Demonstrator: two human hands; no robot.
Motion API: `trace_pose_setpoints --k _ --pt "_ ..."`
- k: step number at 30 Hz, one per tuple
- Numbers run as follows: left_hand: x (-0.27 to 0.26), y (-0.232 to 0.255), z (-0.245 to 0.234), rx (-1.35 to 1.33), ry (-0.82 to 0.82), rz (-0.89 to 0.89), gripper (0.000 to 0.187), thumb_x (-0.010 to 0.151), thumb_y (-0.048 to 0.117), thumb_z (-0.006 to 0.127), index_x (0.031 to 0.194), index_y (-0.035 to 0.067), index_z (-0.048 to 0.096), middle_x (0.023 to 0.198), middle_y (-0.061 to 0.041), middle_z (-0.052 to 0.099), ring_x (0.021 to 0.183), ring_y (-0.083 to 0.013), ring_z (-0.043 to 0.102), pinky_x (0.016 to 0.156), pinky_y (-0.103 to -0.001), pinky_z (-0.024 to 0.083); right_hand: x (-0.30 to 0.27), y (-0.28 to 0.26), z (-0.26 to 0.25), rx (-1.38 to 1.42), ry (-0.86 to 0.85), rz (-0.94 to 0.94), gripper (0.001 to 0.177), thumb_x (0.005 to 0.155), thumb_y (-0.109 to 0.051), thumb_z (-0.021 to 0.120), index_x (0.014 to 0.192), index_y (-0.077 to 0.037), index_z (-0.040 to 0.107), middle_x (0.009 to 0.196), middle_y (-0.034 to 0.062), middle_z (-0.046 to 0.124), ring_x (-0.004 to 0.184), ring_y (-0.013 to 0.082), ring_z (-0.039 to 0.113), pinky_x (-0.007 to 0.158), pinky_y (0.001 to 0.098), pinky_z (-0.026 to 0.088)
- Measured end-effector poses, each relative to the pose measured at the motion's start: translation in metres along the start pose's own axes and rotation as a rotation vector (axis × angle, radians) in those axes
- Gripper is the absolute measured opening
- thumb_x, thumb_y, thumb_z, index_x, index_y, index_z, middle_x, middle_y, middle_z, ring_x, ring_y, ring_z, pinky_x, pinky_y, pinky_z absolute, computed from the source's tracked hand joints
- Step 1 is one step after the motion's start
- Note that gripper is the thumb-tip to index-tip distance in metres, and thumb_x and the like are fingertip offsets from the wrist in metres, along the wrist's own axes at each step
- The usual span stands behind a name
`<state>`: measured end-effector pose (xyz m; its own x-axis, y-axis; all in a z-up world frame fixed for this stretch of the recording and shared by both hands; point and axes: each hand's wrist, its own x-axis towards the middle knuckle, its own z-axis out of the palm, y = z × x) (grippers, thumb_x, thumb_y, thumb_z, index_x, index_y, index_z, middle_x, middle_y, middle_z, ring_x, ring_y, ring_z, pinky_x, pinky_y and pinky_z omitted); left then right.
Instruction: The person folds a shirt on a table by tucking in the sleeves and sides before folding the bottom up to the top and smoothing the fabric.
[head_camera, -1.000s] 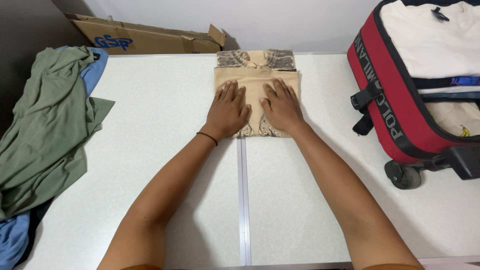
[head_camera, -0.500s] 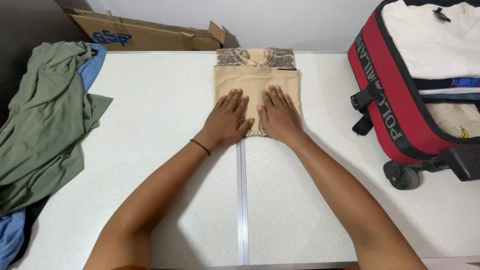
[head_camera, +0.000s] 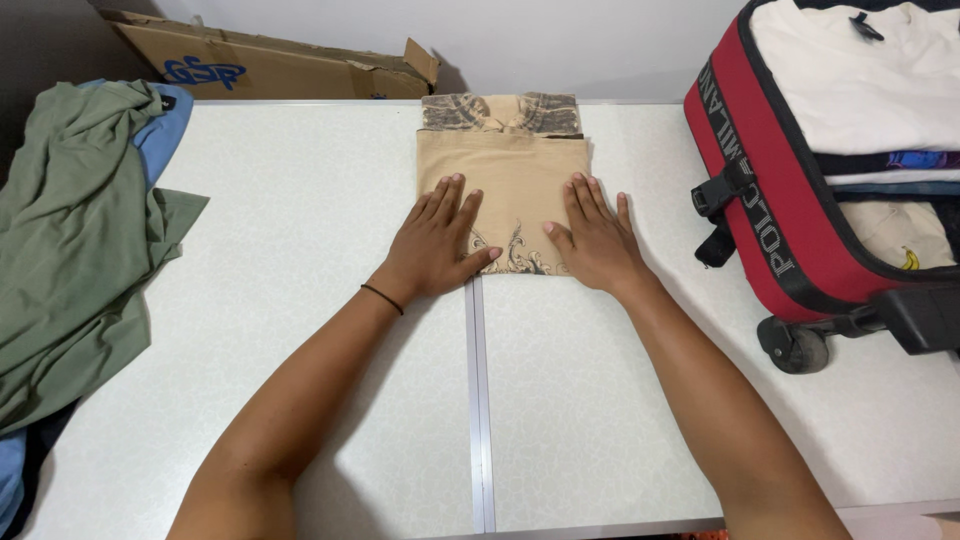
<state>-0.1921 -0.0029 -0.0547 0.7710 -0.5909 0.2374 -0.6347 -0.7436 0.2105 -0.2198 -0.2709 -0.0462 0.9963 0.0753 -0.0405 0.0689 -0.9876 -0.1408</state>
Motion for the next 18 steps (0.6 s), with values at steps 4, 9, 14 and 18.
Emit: trace_pose_setpoints --k 4,9,14,18 --pt "0.001 0.0 0.0 -0.012 -0.003 -0.002 0.094 0.097 0.074 0.034 0.157 0.002 0.033 0.163 -0.031 0.023 0.155 -0.0413 0.016 0.124 -0.048 0.016 0.002 -0.004 0.006 -0.181 0.078 0.001 0.072 0.101 -0.042 0.034 0.159 -0.001 0.026 0.17 0.0155 0.017 0.159 0.0273 0.005 0.122 0.06 -0.002" --pt "0.005 0.0 -0.001 -0.048 -0.021 -0.014 0.089 0.099 0.07 0.034 0.156 0.001 0.035 0.163 -0.032 0.023 0.155 -0.0415 0.014 0.123 -0.05 0.015 0.004 -0.028 0.013 0.022 0.192 -0.18 0.067 0.106 -0.041 0.03 0.16 -0.002 0.031 0.169 0.0154 0.024 0.161 0.029 0.009 0.129 0.0509 0.003" --pt "0.004 -0.001 0.001 -0.061 -0.019 -0.024 0.082 0.102 0.064 0.033 0.156 0.002 0.036 0.164 -0.03 0.025 0.156 -0.0399 0.015 0.125 -0.05 0.015 0.007 -0.037 0.011 0.096 0.043 -0.183 0.073 0.106 -0.051 0.023 0.16 -0.003 0.018 0.169 0.0158 0.012 0.157 0.0273 0.003 0.125 0.0444 0.002" --pt "0.005 -0.001 0.0 -0.032 -0.026 -0.025 0.082 0.101 0.065 0.035 0.156 0.004 0.035 0.164 -0.029 0.023 0.155 -0.0391 0.015 0.124 -0.049 0.014 0.005 -0.037 0.009 0.066 0.016 -0.141 0.074 0.105 -0.053 0.022 0.161 -0.005 0.016 0.17 0.015 0.007 0.157 0.0265 -0.001 0.125 0.0447 0.002"
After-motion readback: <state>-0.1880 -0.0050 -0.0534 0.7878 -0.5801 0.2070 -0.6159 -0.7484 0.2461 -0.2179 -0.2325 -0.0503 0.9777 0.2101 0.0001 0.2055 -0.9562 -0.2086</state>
